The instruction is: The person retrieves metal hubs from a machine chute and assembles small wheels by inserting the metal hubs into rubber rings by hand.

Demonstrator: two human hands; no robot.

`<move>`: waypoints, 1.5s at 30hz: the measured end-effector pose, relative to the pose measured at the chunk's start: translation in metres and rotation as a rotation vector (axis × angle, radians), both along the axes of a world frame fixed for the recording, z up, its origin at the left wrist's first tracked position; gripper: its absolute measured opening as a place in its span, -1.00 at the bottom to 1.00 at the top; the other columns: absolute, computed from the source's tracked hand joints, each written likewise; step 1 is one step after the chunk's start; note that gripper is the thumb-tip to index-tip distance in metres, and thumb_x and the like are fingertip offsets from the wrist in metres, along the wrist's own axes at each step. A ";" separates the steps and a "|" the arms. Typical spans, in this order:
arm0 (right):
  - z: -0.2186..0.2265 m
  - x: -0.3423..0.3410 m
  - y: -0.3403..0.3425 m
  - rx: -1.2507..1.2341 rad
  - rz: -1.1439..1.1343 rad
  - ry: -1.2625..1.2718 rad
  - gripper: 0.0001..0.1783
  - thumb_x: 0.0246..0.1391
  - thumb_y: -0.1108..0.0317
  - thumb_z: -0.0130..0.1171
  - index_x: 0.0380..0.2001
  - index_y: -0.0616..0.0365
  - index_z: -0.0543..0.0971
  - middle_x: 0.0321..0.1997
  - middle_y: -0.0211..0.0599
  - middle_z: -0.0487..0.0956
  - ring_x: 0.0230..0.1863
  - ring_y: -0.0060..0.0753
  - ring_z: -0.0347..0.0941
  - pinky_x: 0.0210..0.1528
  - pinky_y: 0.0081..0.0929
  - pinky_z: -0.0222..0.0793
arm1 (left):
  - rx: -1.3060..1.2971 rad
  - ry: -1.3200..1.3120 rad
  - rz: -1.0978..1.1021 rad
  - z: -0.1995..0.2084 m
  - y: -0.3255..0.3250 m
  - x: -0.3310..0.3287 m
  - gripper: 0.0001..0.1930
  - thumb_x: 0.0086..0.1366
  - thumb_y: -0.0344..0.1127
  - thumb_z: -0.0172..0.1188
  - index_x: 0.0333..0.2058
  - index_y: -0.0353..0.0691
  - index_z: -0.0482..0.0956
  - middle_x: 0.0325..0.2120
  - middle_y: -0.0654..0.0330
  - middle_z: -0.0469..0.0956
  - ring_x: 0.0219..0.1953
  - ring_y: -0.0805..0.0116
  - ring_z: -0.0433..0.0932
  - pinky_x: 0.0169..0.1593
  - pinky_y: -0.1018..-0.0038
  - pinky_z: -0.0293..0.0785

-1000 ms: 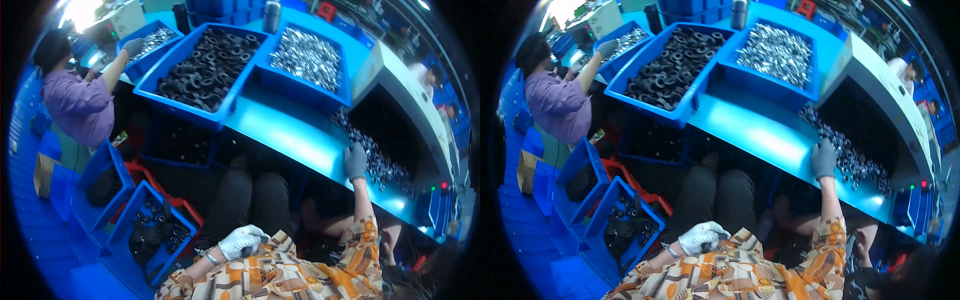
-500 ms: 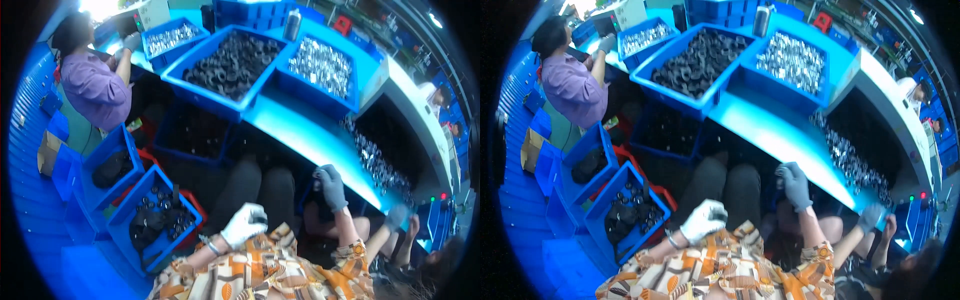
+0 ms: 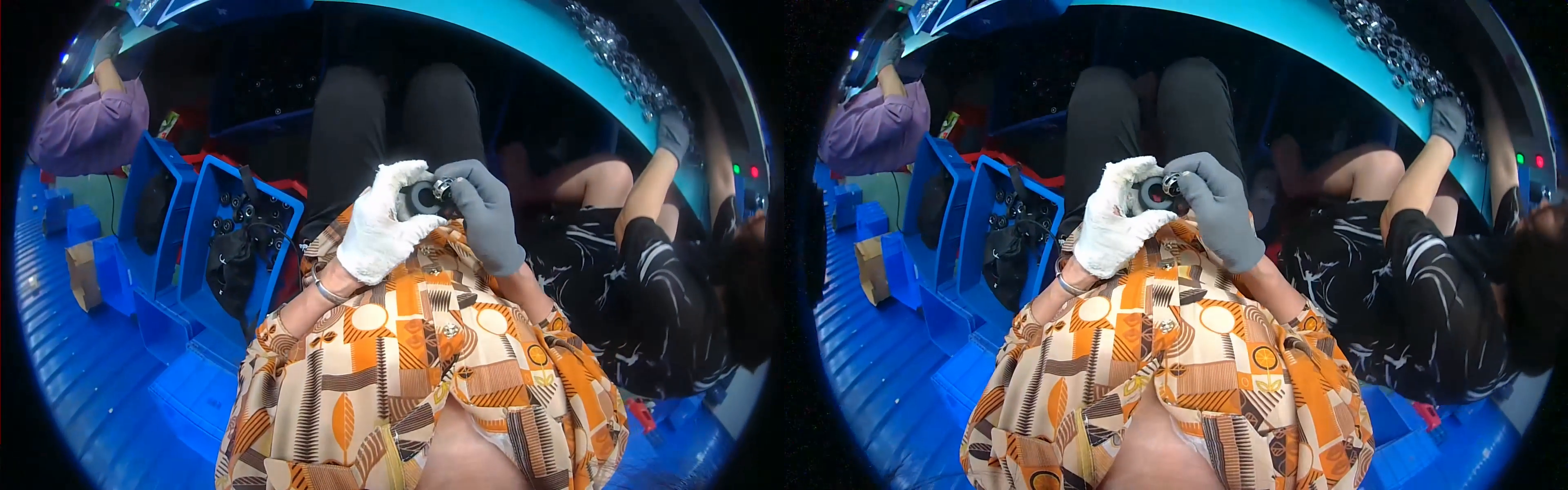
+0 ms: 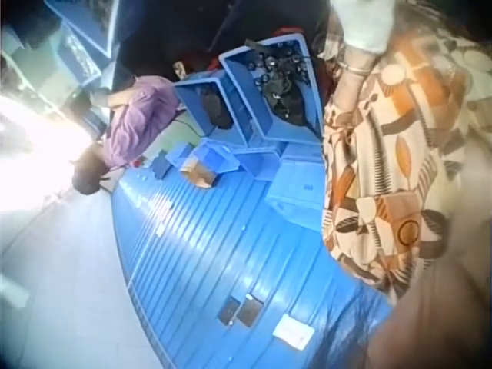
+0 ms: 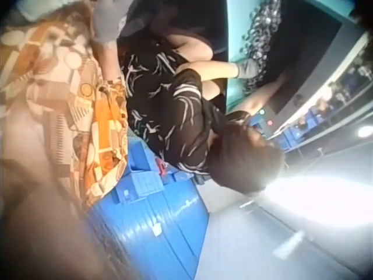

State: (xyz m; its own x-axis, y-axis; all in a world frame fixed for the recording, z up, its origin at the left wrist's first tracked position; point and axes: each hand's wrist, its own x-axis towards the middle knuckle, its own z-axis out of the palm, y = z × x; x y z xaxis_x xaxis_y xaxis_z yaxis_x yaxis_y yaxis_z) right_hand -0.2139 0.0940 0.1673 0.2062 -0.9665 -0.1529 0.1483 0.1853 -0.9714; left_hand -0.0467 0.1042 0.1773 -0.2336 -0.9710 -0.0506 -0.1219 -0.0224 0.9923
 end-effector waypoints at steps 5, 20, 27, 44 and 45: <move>-0.015 0.000 0.016 -0.263 -0.008 0.160 -0.88 0.09 0.56 0.04 -0.30 0.27 0.53 -0.35 -0.38 0.47 -0.32 -0.59 0.40 -0.28 -0.63 0.32 | -0.143 -0.168 -0.012 -0.005 0.017 -0.009 -0.40 -0.01 -0.57 0.37 0.04 -0.35 0.33 -0.20 0.18 0.46 -0.30 0.56 0.46 -0.22 0.63 0.47; -0.028 -0.013 0.025 -0.063 0.099 0.114 -0.92 0.11 0.48 0.03 -0.38 0.25 0.50 -0.41 -0.43 0.47 -0.36 -0.67 0.35 -0.28 -0.64 0.29 | -0.162 -0.266 -0.124 -0.015 0.031 -0.010 -0.43 0.02 -0.41 0.41 0.01 -0.27 0.36 -0.20 0.07 0.52 -0.20 0.40 0.58 -0.15 0.51 0.54; -0.030 0.003 0.037 -0.190 -0.055 0.168 -0.93 0.12 0.51 0.02 -0.40 0.27 0.49 -0.42 -0.41 0.47 -0.36 -0.65 0.36 -0.29 -0.62 0.30 | -0.099 -0.192 -0.093 -0.012 0.031 -0.010 -0.51 0.06 -0.43 0.36 -0.03 -0.29 0.40 -0.26 0.14 0.49 -0.24 0.46 0.52 -0.14 0.52 0.49; -0.022 0.000 0.038 -0.056 0.087 0.179 -0.92 0.09 0.46 0.08 -0.40 0.27 0.48 -0.44 -0.31 0.56 -0.43 -0.61 0.44 -0.32 -0.62 0.38 | -0.048 -0.282 -0.190 -0.024 0.031 0.000 -0.44 0.10 -0.29 0.28 0.06 -0.31 0.31 -0.15 0.00 0.42 -0.12 0.19 0.50 -0.06 0.34 0.44; -0.022 0.000 0.038 -0.049 0.078 0.204 -0.92 0.08 0.46 0.10 -0.41 0.27 0.49 -0.45 -0.34 0.54 -0.42 -0.63 0.41 -0.32 -0.63 0.35 | -0.065 -0.334 -0.165 -0.026 0.031 0.000 -0.43 0.10 -0.29 0.28 0.07 -0.33 0.31 -0.14 -0.01 0.41 -0.11 0.19 0.49 -0.05 0.34 0.44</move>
